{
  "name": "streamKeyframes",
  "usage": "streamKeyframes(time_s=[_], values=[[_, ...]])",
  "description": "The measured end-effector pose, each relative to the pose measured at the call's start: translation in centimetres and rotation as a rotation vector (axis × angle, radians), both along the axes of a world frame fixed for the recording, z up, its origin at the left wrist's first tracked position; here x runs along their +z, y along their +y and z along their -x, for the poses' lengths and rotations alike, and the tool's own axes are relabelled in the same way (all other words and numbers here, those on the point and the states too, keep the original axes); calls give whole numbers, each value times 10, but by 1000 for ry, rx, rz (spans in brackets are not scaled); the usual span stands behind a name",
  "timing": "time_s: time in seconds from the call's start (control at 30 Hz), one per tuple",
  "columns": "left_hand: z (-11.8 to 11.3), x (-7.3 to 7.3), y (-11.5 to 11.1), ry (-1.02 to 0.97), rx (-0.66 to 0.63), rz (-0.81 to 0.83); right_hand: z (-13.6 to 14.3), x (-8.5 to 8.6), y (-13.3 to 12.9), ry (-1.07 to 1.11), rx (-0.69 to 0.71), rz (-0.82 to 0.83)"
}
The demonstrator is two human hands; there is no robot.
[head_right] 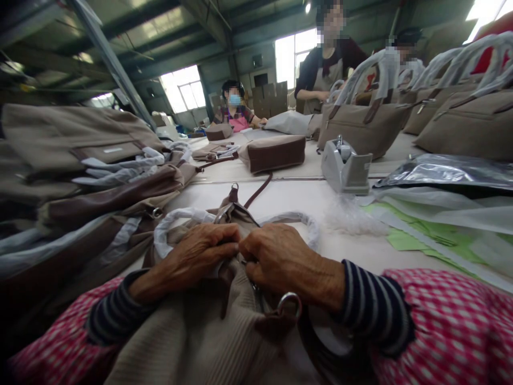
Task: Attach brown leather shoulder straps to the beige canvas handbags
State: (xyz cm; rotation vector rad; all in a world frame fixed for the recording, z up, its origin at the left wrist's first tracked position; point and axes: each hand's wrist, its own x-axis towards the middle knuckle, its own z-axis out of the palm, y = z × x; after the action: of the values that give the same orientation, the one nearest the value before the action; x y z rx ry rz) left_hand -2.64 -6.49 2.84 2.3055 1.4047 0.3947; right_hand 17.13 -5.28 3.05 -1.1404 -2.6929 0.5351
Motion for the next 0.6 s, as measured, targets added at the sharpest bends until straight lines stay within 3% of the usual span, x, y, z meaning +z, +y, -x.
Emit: streamKeyframes(time_s=[0.13,0.3,0.43,0.6], values=[[-6,-8,-6,175,45,-123,2,3,-6,-131,42,-136],[-5,-7,-17,212,178,-137,2,-14,-6,79,-29,-62],[-4,5,-11,199,108,-59,2,-29,-7,215,128,-119],[-14,18,2,408,48,-25,11,-30,-14,147,312,-230]])
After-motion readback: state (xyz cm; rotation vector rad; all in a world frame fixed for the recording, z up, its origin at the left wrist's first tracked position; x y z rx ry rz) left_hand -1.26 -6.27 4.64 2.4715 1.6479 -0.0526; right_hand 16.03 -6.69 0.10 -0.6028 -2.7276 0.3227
